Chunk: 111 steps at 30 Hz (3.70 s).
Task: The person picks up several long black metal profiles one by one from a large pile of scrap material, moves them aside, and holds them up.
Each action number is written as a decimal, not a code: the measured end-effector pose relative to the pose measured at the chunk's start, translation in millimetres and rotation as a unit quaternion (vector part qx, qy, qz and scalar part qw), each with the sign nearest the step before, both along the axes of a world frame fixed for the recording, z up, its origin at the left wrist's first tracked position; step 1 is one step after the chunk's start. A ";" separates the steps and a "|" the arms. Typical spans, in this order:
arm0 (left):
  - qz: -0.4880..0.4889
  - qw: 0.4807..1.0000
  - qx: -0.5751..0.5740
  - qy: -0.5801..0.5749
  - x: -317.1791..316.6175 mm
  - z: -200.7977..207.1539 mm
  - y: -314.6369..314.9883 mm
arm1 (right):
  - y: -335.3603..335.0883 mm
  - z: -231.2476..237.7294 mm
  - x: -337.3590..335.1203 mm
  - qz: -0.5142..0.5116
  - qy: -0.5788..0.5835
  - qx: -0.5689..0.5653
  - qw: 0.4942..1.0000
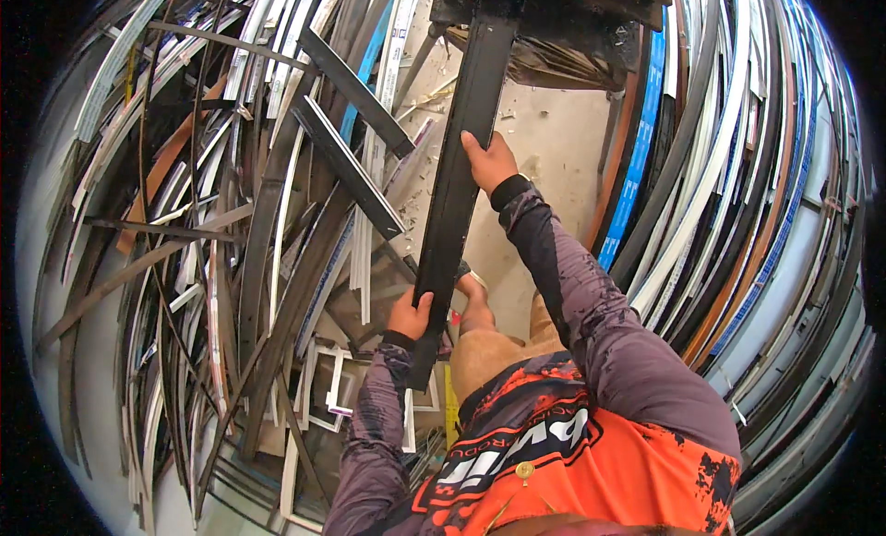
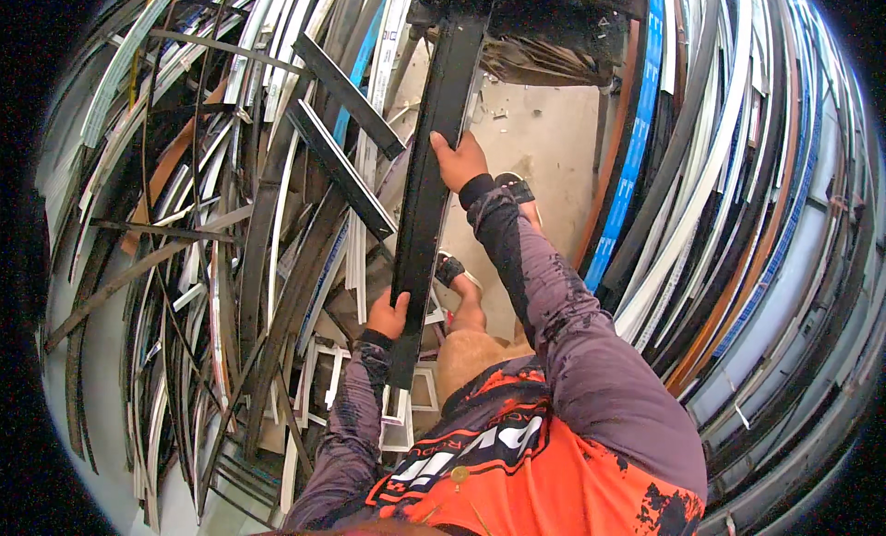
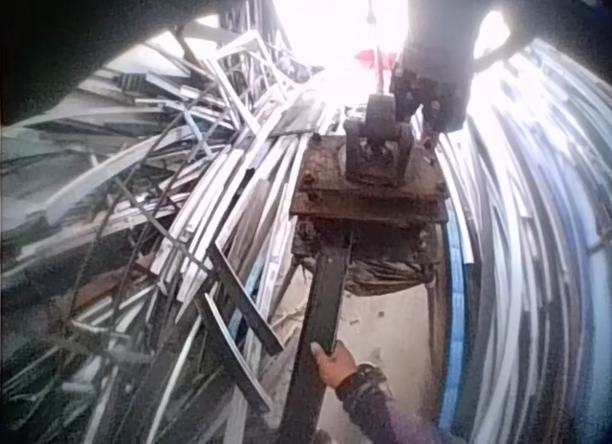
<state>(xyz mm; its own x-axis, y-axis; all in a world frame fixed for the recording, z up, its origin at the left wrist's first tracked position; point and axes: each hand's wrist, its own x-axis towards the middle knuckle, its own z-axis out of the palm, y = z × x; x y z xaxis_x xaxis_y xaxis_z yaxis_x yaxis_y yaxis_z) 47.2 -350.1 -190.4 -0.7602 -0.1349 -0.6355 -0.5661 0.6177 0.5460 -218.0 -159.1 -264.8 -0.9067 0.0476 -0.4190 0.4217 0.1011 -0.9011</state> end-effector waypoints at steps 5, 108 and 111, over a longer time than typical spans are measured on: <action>0.014 1.000 -0.007 0.001 -0.6 -4.4 18.7 | 6.3 -3.4 -2.1 -0.005 0.010 -0.084 0.996; 0.022 0.992 0.065 0.101 -100.9 -19.4 42.1 | 5.9 29.7 37.8 0.027 -0.045 0.097 0.994; 0.009 0.995 0.036 0.091 -96.3 -28.8 34.3 | -0.1 28.8 39.2 0.018 -0.026 0.111 0.993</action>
<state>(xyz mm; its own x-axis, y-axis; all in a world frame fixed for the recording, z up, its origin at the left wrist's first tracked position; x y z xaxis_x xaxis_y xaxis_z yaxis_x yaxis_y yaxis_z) -49.2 -315.8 -219.2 -0.8612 -0.1078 -0.4967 -0.4646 0.5635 0.6831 -178.8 -159.2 -236.1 -0.8870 0.1121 -0.4480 0.4595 0.3116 -0.8317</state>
